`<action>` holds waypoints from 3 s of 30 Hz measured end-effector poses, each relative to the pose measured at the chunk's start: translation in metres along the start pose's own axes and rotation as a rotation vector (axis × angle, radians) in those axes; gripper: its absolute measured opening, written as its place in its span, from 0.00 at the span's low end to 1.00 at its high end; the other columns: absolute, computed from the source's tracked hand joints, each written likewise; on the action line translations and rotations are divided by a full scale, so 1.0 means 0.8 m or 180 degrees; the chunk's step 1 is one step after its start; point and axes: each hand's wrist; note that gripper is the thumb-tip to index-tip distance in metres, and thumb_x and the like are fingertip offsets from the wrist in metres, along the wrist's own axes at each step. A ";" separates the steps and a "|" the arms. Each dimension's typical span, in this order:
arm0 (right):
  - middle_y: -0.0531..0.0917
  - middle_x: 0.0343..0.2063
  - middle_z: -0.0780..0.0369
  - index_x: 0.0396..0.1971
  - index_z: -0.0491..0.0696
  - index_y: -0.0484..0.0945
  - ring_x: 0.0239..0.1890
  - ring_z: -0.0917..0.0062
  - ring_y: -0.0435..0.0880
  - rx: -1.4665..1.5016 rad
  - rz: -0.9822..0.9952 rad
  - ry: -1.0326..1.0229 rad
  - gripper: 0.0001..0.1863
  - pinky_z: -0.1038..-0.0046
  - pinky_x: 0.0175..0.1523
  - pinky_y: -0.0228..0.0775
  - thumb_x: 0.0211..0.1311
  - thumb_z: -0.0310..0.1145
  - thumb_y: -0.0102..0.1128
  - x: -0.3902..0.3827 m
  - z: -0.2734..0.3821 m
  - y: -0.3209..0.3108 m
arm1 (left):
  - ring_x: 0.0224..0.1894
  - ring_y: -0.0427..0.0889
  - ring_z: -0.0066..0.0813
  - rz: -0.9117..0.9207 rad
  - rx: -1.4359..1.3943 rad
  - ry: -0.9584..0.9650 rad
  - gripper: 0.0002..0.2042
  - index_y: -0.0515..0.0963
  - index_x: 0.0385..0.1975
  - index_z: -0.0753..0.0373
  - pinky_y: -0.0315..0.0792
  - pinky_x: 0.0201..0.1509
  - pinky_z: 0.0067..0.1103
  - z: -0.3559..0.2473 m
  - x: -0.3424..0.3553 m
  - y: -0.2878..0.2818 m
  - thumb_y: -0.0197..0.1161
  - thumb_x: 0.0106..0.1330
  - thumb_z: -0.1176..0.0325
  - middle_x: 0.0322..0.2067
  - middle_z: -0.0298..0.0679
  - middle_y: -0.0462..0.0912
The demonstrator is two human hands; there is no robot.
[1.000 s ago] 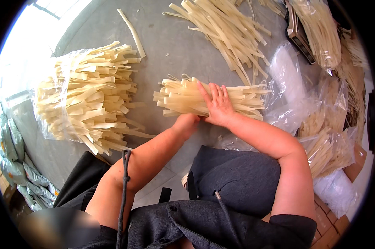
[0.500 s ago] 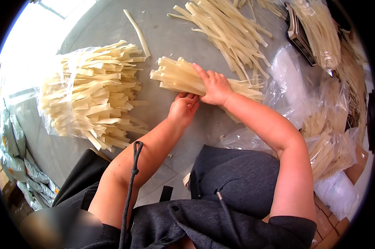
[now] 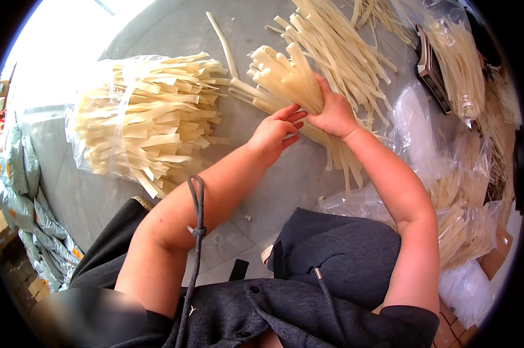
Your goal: The person gathers long, flat plastic strips from a pile on the floor, aligns them into a bundle by hand, and slides the bundle into a clear plastic bag.
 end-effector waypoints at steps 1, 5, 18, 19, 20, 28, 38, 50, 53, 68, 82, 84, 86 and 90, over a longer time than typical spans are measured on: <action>0.83 0.36 0.51 0.67 0.61 0.55 0.39 0.54 0.83 0.0135 -0.0030 -0.0013 0.47 0.60 0.47 0.75 0.41 0.34 0.66 0.001 0.002 -0.004 | 0.66 0.64 0.29 0.0015 0.0100 -0.0017 0.31 0.60 0.69 0.57 0.60 0.67 0.28 -0.010 -0.006 -0.004 0.46 0.63 0.82 0.65 0.33 0.67; 0.83 0.40 0.52 0.65 0.55 0.58 0.42 0.56 0.83 0.0486 -0.0360 -0.0325 0.45 0.64 0.49 0.74 0.41 0.35 0.66 0.003 -0.013 -0.029 | 0.58 0.73 0.25 -0.0110 0.1095 -0.0414 0.22 0.70 0.62 0.59 0.67 0.62 0.24 -0.060 -0.055 -0.027 0.50 0.67 0.76 0.56 0.34 0.77; 0.80 0.48 0.63 0.55 0.43 0.72 0.51 0.77 0.77 0.1624 -0.0216 -0.0580 0.32 0.73 0.57 0.68 0.46 0.28 0.69 -0.046 0.094 -0.168 | 0.31 0.74 0.24 -0.1464 0.4886 0.1413 0.09 0.74 0.39 0.63 0.72 0.37 0.21 -0.199 -0.317 -0.228 0.63 0.63 0.68 0.33 0.36 0.77; 0.80 0.48 0.63 0.55 0.43 0.72 0.51 0.77 0.77 0.1674 -0.0114 -0.0554 0.32 0.73 0.56 0.68 0.46 0.28 0.69 -0.048 0.112 -0.172 | 0.32 0.73 0.25 -0.1541 0.5147 0.1511 0.13 0.72 0.42 0.62 0.72 0.38 0.21 -0.202 -0.317 -0.231 0.65 0.63 0.64 0.35 0.37 0.74; 0.80 0.47 0.64 0.55 0.43 0.72 0.50 0.78 0.77 0.1684 -0.0020 -0.0500 0.31 0.73 0.56 0.68 0.46 0.27 0.69 -0.047 0.127 -0.175 | 0.33 0.73 0.27 -0.1758 0.5201 0.1419 0.17 0.71 0.44 0.61 0.72 0.39 0.23 -0.199 -0.310 -0.230 0.66 0.62 0.61 0.37 0.38 0.73; 0.80 0.50 0.56 0.64 0.41 0.61 0.52 0.70 0.78 0.1647 0.0410 -0.1587 0.43 0.72 0.59 0.68 0.46 0.31 0.70 0.012 0.292 -0.064 | 0.36 0.79 0.33 -0.2147 0.4743 0.1315 0.16 0.72 0.42 0.61 0.74 0.36 0.28 -0.190 -0.241 -0.304 0.62 0.65 0.55 0.35 0.40 0.77; 0.81 0.39 0.51 0.71 0.58 0.49 0.42 0.56 0.82 -0.0199 0.0672 -0.0995 0.53 0.61 0.50 0.74 0.43 0.37 0.70 0.033 0.311 0.156 | 0.23 0.69 0.09 -0.1998 0.0833 0.1961 0.08 0.78 0.42 0.57 0.61 0.23 0.10 -0.218 -0.291 -0.303 0.60 0.68 0.62 0.28 0.24 0.74; 0.81 0.30 0.54 0.70 0.46 0.53 0.34 0.66 0.83 -0.1890 0.0324 -0.1576 0.47 0.65 0.40 0.75 0.46 0.27 0.63 0.024 0.379 0.127 | 0.20 0.72 0.11 -0.1973 0.3783 0.2353 0.08 0.78 0.43 0.61 0.67 0.23 0.12 -0.244 -0.324 -0.226 0.59 0.68 0.68 0.27 0.29 0.78; 0.81 0.31 0.54 0.63 0.48 0.62 0.36 0.63 0.83 -0.1421 0.0015 -0.1768 0.39 0.62 0.40 0.74 0.44 0.23 0.60 0.048 0.423 0.106 | 0.19 0.72 0.14 -0.1939 0.4137 0.2559 0.08 0.78 0.42 0.63 0.68 0.24 0.14 -0.246 -0.327 -0.215 0.59 0.67 0.69 0.27 0.30 0.78; 0.65 0.62 0.46 0.69 0.45 0.55 0.65 0.59 0.63 -0.1196 0.0193 -0.2254 0.53 0.50 0.69 0.49 0.44 0.49 0.74 0.023 0.416 0.133 | 0.22 0.74 0.17 -0.1910 0.3346 0.1208 0.09 0.76 0.41 0.63 0.70 0.25 0.17 -0.235 -0.305 -0.282 0.57 0.70 0.64 0.26 0.33 0.77; 0.62 0.66 0.45 0.67 0.42 0.59 0.70 0.58 0.59 -0.0659 0.0440 -0.1825 0.50 0.56 0.75 0.37 0.52 0.59 0.66 0.028 0.404 0.107 | 0.56 0.75 0.32 -0.4158 0.4153 0.2543 0.26 0.75 0.57 0.61 0.69 0.59 0.26 -0.346 -0.354 -0.505 0.58 0.68 0.47 0.51 0.44 0.79; 0.58 0.67 0.45 0.69 0.41 0.53 0.71 0.57 0.57 -0.0131 -0.0227 -0.0998 0.53 0.55 0.74 0.37 0.54 0.64 0.61 0.037 0.360 0.097 | 0.65 0.67 0.36 -0.4848 0.3232 0.1639 0.34 0.68 0.63 0.60 0.63 0.65 0.32 -0.345 -0.360 -0.580 0.56 0.65 0.40 0.61 0.47 0.70; 0.52 0.70 0.45 0.71 0.40 0.46 0.72 0.54 0.52 0.1365 -0.0209 0.0098 0.57 0.55 0.74 0.38 0.55 0.68 0.57 0.055 0.306 0.128 | 0.68 0.62 0.36 -0.3414 0.0940 0.0877 0.40 0.57 0.69 0.57 0.60 0.67 0.34 -0.329 -0.336 -0.621 0.53 0.65 0.36 0.68 0.45 0.61; 0.49 0.70 0.42 0.71 0.40 0.39 0.73 0.53 0.49 0.2453 0.0460 0.0710 0.60 0.61 0.74 0.42 0.56 0.69 0.57 0.044 0.333 0.187 | 0.66 0.64 0.37 -0.1620 0.0615 0.0563 0.39 0.56 0.71 0.51 0.63 0.66 0.34 -0.299 -0.300 -0.611 0.50 0.65 0.34 0.69 0.42 0.57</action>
Point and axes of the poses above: each hand's wrist, its own x-axis towards the middle knuckle, its own y-axis out of the palm, z = x × y
